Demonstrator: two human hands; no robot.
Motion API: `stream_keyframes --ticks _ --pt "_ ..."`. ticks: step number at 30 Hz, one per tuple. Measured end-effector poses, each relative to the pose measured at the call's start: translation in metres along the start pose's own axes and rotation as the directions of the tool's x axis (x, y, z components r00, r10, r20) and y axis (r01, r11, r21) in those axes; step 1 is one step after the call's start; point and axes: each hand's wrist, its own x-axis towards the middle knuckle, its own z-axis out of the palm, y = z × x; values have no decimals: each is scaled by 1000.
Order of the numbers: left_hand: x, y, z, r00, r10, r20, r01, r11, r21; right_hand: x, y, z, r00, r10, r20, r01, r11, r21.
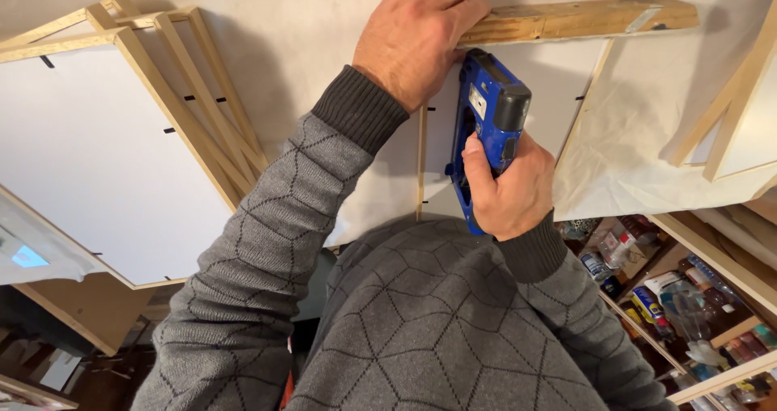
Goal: Assemble wooden picture frames by stapling the frame pieces to the backing.
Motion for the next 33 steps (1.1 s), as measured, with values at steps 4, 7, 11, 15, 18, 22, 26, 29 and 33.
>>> stream_keyframes --ticks 4,7,11,15,18,22,26,29,33 --pt "1 1 0 1000 -7 1 7 1000 -13 -1 10 1 1000 -10 -7 10 1000 -25" --pt "0 1 2 1000 -7 -7 7 1000 16 -3 12 2 999 35 12 -34 997 -65" --pt "1 0 3 1000 -12 -3 12 999 35 -2 6 -2 1000 17 -11 -17 999 -42" --pt "4 7 -3 1000 -3 27 2 999 49 -11 12 -16 997 74 5 -74 997 20" --pt "14 17 -3 994 -46 101 28 984 176 -18 26 -32 996 86 -19 -86 996 -20" --pt "30 31 7 990 -17 138 -17 971 238 -19 47 -54 993 101 -56 -104 993 -53" --pt "48 38 32 991 96 92 -116 965 237 -11 55 -66 991 118 -56 -122 991 -58" --pt "57 42 48 987 113 113 -135 968 211 -5 54 -70 994 101 -42 -104 992 -74" --pt "57 45 53 988 102 112 -124 971 203 0 50 -69 999 41 -32 -43 996 -82"
